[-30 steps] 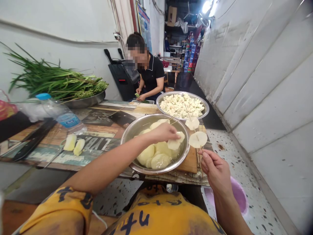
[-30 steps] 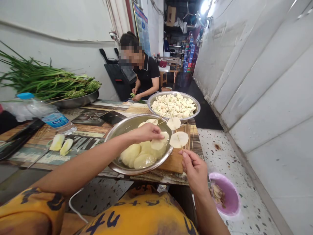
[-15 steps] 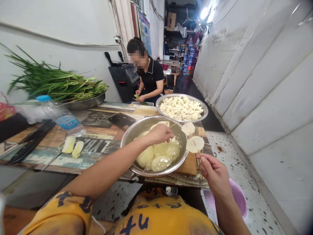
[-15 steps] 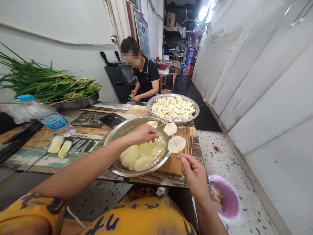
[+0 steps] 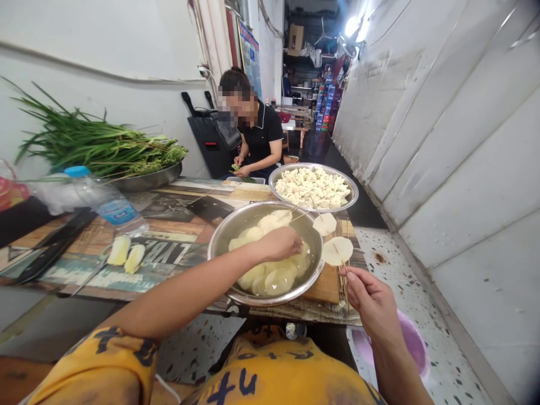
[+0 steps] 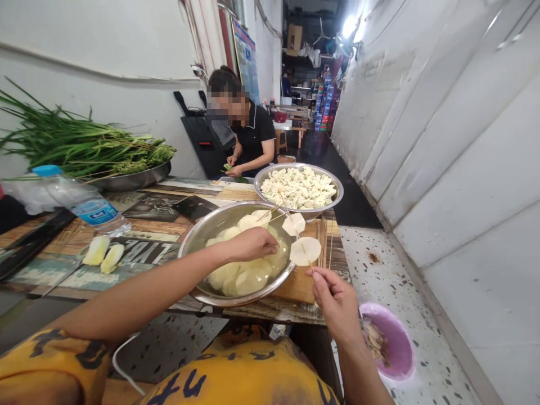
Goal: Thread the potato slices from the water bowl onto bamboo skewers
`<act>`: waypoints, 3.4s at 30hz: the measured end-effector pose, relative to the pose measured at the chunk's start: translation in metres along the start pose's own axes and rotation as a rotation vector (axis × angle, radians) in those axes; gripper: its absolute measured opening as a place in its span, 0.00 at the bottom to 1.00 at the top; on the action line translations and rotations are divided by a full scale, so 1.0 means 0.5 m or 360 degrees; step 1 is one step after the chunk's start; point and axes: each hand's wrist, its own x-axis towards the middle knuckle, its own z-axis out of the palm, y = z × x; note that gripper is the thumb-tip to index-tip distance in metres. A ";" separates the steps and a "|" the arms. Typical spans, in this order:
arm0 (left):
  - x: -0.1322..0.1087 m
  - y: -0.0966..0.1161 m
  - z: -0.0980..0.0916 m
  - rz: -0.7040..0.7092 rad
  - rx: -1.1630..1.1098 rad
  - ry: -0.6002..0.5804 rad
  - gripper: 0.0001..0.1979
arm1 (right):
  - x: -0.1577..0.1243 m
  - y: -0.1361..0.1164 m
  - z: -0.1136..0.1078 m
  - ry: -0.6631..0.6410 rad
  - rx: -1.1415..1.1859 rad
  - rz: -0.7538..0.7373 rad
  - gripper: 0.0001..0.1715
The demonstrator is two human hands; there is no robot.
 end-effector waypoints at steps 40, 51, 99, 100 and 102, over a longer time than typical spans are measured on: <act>0.026 0.029 -0.051 -0.0171 -0.1248 0.1010 0.09 | -0.033 -0.008 0.001 -0.0182 -0.0427 0.0076 0.22; 0.024 0.030 -0.048 -0.0141 -0.1299 0.0995 0.09 | -0.029 -0.018 0.011 -0.0167 -0.0462 0.0057 0.23; 0.026 0.038 -0.062 -0.0421 -0.1604 0.0695 0.04 | 0.004 0.017 0.008 -0.0209 -0.0224 -0.0027 0.22; 0.026 0.038 -0.062 -0.0426 -0.1606 0.0704 0.03 | 0.007 0.016 0.007 -0.0224 -0.0197 -0.0023 0.22; 0.027 0.036 -0.063 -0.0438 -0.1629 0.0710 0.03 | 0.011 0.015 0.003 -0.0241 -0.0193 -0.0021 0.21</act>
